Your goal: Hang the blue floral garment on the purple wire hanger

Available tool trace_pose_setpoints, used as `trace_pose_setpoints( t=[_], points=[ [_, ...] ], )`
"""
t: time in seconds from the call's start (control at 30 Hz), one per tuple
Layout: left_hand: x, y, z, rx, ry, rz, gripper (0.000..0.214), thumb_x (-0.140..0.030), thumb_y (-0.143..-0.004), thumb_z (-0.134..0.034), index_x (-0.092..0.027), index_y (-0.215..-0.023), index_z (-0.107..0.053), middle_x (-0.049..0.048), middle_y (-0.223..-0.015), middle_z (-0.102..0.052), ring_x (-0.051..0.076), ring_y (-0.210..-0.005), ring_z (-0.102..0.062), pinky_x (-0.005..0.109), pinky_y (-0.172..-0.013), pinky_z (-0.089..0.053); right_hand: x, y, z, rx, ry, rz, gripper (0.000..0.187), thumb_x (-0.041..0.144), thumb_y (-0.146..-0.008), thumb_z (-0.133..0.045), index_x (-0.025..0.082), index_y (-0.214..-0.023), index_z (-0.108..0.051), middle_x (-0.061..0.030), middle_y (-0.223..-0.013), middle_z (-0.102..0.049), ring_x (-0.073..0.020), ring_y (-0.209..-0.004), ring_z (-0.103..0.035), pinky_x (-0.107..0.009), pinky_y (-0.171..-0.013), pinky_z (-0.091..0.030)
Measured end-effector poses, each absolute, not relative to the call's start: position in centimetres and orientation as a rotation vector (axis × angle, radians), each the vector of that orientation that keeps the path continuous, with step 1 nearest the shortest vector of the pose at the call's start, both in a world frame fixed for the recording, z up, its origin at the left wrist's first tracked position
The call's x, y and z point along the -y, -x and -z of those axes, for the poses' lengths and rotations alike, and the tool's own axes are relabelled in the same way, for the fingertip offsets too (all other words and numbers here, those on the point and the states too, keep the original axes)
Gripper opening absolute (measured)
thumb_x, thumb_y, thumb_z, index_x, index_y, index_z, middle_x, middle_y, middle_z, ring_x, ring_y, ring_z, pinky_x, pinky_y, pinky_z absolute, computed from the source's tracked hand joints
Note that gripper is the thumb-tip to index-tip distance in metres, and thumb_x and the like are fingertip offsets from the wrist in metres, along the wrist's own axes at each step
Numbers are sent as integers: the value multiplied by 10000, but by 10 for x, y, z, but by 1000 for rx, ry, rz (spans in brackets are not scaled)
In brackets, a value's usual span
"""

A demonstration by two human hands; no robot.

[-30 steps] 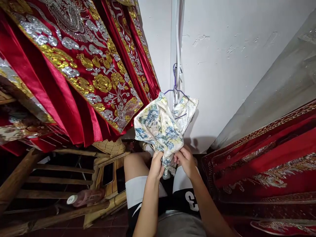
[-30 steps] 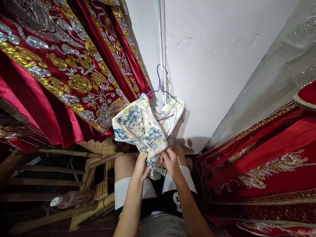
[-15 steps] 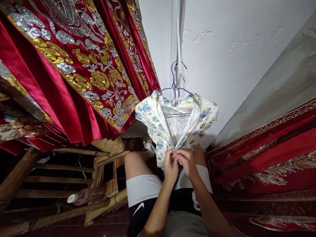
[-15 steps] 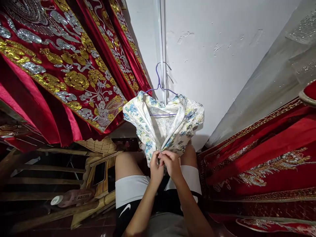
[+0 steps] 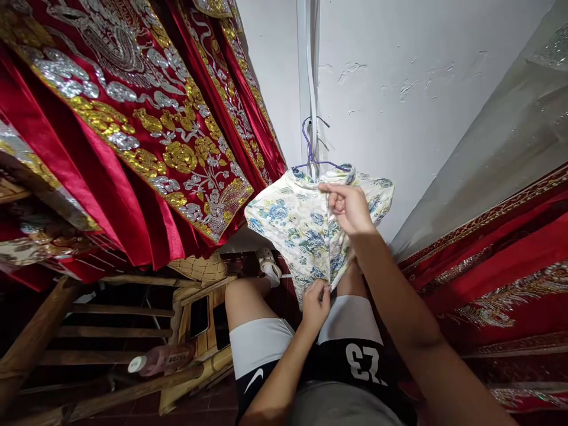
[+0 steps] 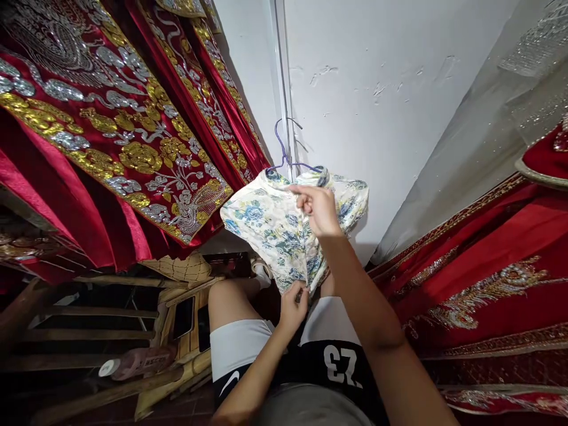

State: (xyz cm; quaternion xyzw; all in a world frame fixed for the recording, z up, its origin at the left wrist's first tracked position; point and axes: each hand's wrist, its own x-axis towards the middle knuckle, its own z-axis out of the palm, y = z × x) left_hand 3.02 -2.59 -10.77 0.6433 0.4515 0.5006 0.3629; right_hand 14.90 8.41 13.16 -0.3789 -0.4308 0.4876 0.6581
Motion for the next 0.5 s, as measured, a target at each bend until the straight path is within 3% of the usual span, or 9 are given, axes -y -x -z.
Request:
trace_pose_setpoints(
  t=[0.17, 0.27, 0.4, 0.5],
  points=[
    [-2, -6, 83, -1155, -1795, -1258, 229, -331, -955, -538, -211, -839, -696, 62, -814, -677, 227, -806, -631, 327, -761, -469, -78, -144, -144, 1108, 853, -1090, 185, 307, -806, -704, 127, -787, -739, 34, -451, -539, -58, -378, -373, -202, -370, -226],
    [-32, 8, 30, -1065, -1946, -1412, 275, -304, -1006, -482, -213, -1049, -738, 86, -928, -737, 228, -885, -681, 362, -850, -503, -73, -137, -135, 1126, 833, -1081, 246, 396, -830, -695, 162, -754, -690, 38, -454, -544, -58, -363, -378, -191, -368, -230],
    [-75, 14, -63, -1006, -2093, -1783, 325, -318, -1034, -482, -210, -1294, -644, 73, -1000, -740, 188, -850, -682, 352, -844, -520, -72, -133, -129, 1179, 797, -1060, 275, 435, -844, -691, 192, -724, -647, 50, -450, -524, -69, -375, -393, -191, -395, -275],
    [-97, 15, -115, -916, -2336, -1718, 240, -319, -1032, -505, -204, -1135, -689, 67, -1005, -741, 178, -875, -670, 324, -819, -512, -74, -133, -129, 1225, 806, -1002, 271, 430, -831, -706, 192, -712, -656, 50, -454, -513, -79, -393, -403, -209, -417, -288]
  ],
)
